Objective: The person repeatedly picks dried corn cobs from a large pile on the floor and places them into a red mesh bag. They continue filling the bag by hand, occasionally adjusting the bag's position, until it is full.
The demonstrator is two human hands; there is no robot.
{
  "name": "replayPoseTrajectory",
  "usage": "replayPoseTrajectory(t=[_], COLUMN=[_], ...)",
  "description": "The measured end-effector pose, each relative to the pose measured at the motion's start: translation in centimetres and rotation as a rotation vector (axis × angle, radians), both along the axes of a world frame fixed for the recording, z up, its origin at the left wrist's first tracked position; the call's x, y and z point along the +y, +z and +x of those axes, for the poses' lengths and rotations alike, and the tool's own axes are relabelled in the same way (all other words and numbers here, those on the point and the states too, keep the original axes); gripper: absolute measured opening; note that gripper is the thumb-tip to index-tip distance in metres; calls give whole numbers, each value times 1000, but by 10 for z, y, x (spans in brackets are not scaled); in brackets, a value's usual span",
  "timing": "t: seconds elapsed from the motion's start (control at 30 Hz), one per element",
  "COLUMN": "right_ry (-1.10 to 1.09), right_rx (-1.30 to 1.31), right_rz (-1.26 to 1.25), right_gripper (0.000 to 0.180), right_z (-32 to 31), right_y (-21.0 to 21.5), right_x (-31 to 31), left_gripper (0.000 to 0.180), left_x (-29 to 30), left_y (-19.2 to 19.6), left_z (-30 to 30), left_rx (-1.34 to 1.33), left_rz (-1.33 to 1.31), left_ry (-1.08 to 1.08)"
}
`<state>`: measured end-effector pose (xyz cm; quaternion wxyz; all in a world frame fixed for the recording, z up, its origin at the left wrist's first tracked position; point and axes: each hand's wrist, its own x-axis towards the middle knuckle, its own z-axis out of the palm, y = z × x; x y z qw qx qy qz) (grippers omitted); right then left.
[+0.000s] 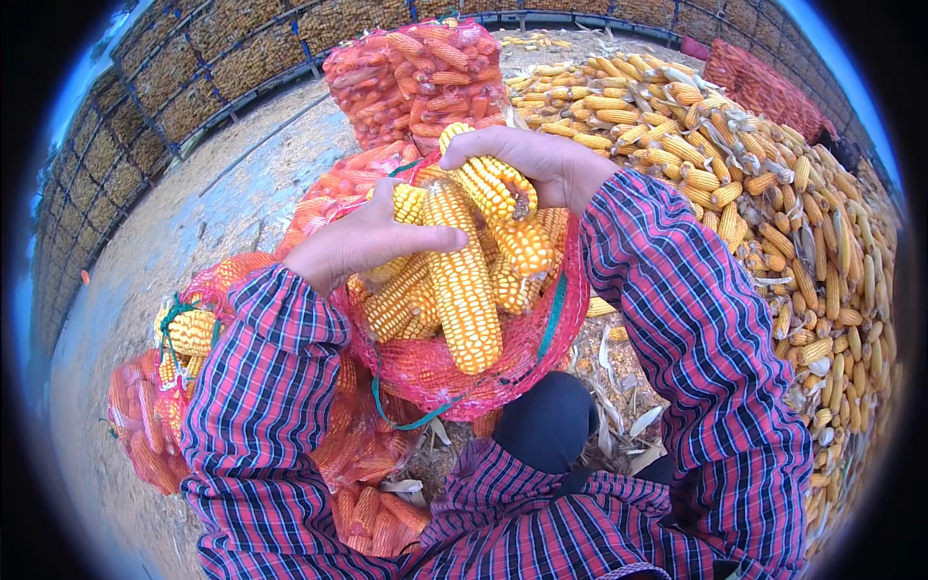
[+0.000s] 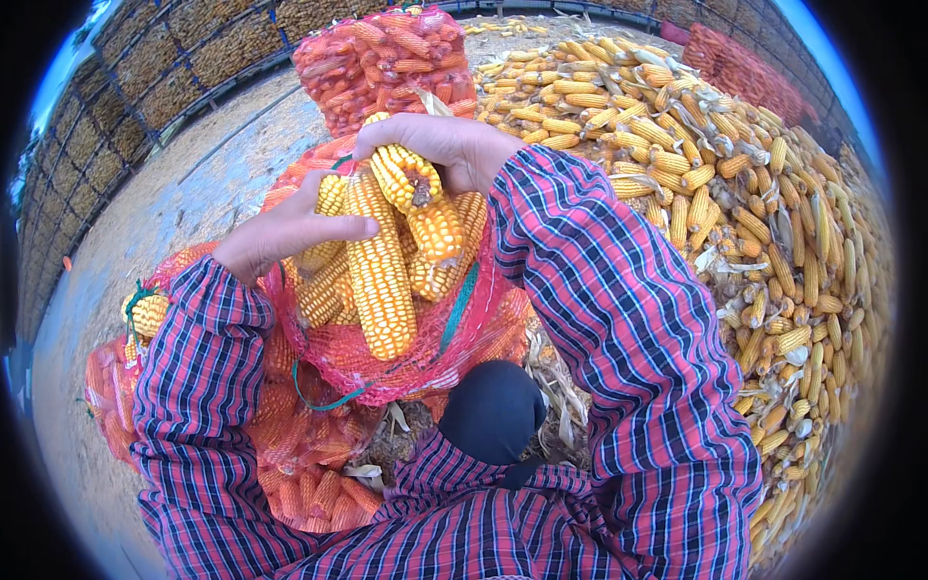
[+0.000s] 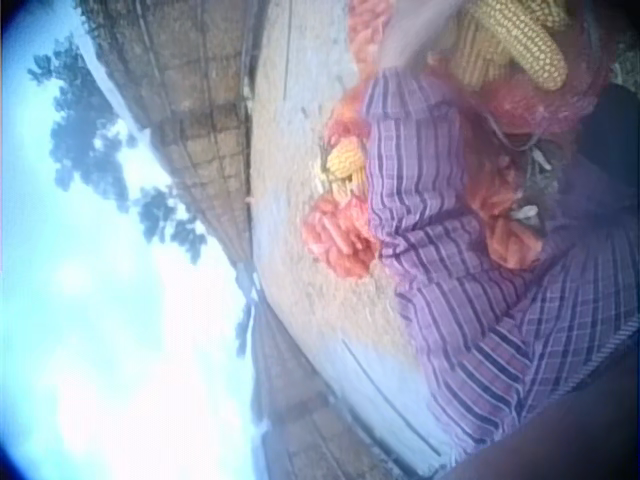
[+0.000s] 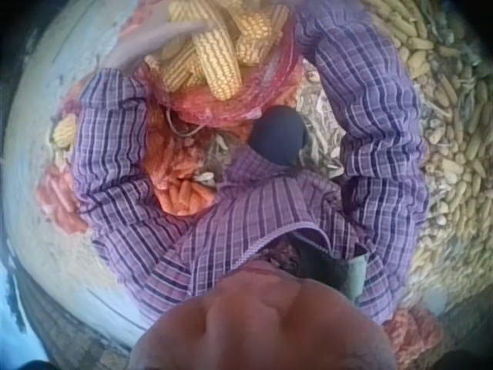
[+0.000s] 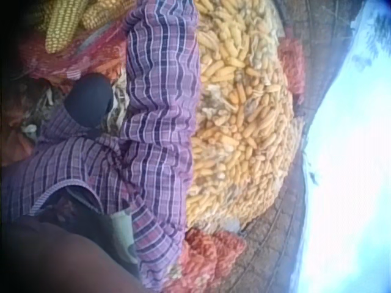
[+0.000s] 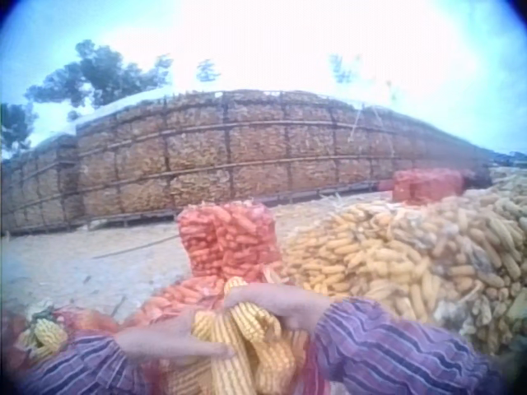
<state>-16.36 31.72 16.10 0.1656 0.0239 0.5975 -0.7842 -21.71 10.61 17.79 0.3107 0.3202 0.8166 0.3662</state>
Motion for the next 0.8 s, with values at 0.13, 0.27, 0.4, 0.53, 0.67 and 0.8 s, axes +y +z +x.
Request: replayPoseTrajectory(t=[0.13,0.27,0.4,0.53,0.67,0.8], right_ry=[-114,-207,-173,-71,-105,-25], right_rx=[-28,23,139,330,566,699], right_rz=[160,330,661,848,1079,1248], right_gripper=[28,35,53,54,53,63], right_z=[-26,-38,-39,-38,-36,-30], right_y=[-6,-12,-16,-27,-36,-30], right_x=[4,1,5,7,-3,-19], left_gripper=[104,101,91,67,55,30], left_x=[11,14,16,13,6,2], left_y=[-7,-24,-47,-64,-65,-53], left_z=[-9,-18,-34,-50,-72,-91], left_rx=[-8,66,-14,529,431,324], left_rz=[-98,-6,198,-64,-26,-28], left_ry=[32,45,177,339,230,275])
